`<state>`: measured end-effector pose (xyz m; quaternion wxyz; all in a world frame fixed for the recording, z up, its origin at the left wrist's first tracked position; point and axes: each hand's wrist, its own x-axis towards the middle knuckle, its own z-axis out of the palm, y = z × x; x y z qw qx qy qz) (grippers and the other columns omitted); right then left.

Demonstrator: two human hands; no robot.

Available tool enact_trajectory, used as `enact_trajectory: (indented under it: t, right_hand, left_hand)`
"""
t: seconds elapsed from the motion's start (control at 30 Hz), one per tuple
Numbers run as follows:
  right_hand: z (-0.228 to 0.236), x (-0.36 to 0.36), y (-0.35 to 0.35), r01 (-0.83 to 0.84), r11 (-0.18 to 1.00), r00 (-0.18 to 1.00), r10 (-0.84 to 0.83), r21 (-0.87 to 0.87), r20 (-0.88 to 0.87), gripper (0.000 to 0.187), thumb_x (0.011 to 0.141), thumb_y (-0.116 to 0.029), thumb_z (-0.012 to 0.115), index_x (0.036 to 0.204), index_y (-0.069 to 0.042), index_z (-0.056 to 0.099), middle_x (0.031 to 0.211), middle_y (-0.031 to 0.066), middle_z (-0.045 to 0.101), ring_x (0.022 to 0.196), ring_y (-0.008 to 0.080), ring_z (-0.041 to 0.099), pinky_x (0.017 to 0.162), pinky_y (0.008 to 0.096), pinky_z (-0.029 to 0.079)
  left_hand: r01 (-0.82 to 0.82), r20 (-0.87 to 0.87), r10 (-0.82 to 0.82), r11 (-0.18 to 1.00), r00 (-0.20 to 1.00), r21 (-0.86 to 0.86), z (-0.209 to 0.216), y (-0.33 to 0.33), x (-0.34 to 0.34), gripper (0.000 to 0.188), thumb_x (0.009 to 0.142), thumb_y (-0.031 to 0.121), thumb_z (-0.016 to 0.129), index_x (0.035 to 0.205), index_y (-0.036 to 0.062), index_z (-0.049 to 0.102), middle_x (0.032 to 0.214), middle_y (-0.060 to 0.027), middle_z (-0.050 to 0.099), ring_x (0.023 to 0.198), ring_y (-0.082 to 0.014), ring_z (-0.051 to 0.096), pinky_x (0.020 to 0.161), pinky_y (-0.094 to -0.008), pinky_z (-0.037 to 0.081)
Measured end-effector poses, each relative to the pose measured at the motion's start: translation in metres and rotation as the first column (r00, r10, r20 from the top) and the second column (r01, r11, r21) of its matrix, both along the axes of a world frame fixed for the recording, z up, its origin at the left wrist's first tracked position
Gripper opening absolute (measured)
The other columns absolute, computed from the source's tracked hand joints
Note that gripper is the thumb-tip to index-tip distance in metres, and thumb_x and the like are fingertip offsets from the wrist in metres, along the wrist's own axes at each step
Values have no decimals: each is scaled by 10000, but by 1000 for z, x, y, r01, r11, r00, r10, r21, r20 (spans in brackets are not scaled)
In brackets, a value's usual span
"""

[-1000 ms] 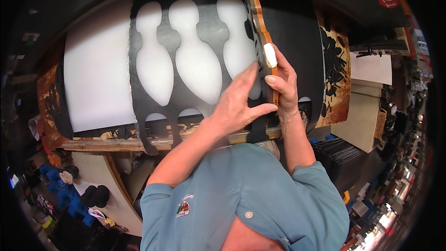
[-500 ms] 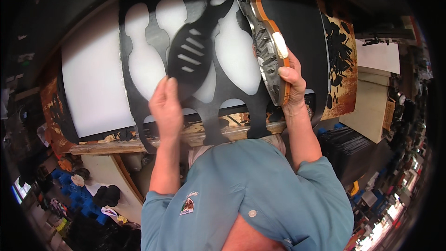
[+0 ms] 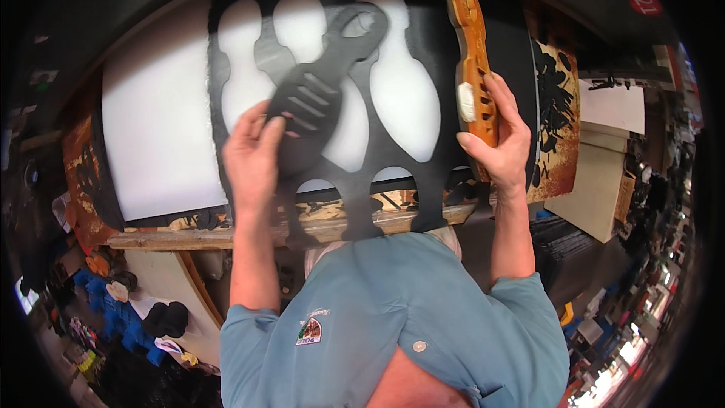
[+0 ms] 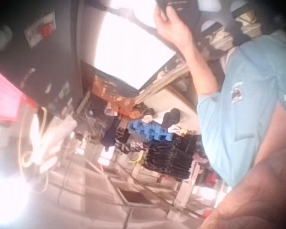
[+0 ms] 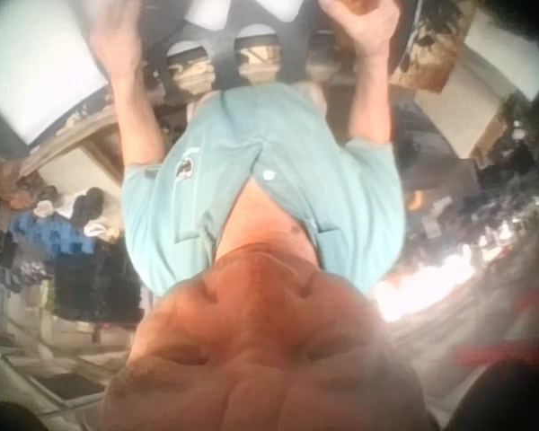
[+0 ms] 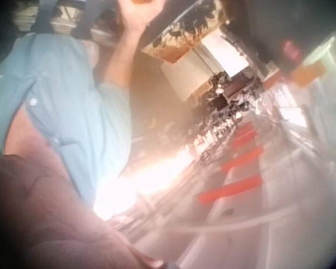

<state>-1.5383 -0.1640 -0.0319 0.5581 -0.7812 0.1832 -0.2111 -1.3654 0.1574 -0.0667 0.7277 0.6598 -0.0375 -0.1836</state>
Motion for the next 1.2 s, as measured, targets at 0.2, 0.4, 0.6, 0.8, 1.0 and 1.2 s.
enact_trajectory:
  t: [0.2,0.4,0.6,0.8,1.0,1.2]
  right_hand:
    - [-24,10,-7,-64,674,980,-97,-736,-174,844,643,-273,844,1404,48,671,1524,299,476,1237,456,551,1037,517,534]
    - [-30,6,-9,-49,689,979,-111,-723,-172,839,642,-300,832,1391,48,683,1537,303,476,1277,459,544,1060,518,530]
    - [-17,6,-19,-54,767,979,-85,-639,-185,885,621,-318,852,1413,36,674,1544,313,486,1309,463,540,1112,510,503]
    - [-19,20,-31,-89,737,984,-39,-670,-174,841,628,-281,834,1407,5,694,1558,320,459,1309,483,532,1115,518,505]
    - [-28,18,-25,-45,736,987,-71,-675,-143,847,625,-257,859,1417,-13,687,1592,303,455,1348,455,532,1139,501,494]
    - [-27,14,-20,-12,715,992,-82,-699,-100,877,675,-287,856,1470,8,630,1585,363,435,1378,524,498,1164,540,459]
  left_hand:
    - [-419,457,313,895,833,152,-38,149,86,346,1055,80,726,1389,-5,693,1189,-94,785,1007,-136,723,910,-290,587]
    - [-786,632,508,546,585,290,-64,370,217,349,1042,94,730,1383,17,717,1224,-124,796,1048,-166,743,961,-297,574]
    - [-711,707,205,-67,677,700,-79,439,255,529,1006,351,685,1414,15,702,1376,-205,736,1256,-379,699,1090,-439,521]
    - [-693,698,47,-85,715,716,-80,405,246,533,969,320,697,1386,-10,716,1415,-240,697,1323,-417,641,1127,-464,495]
    - [-759,787,65,324,613,564,-76,281,175,468,1021,223,708,1389,-65,689,1442,-228,683,1341,-356,639,1196,-410,442]
    - [-465,687,34,760,726,454,-40,107,32,331,1112,157,621,1395,4,701,1318,-131,733,1161,-209,691,1030,-343,544]
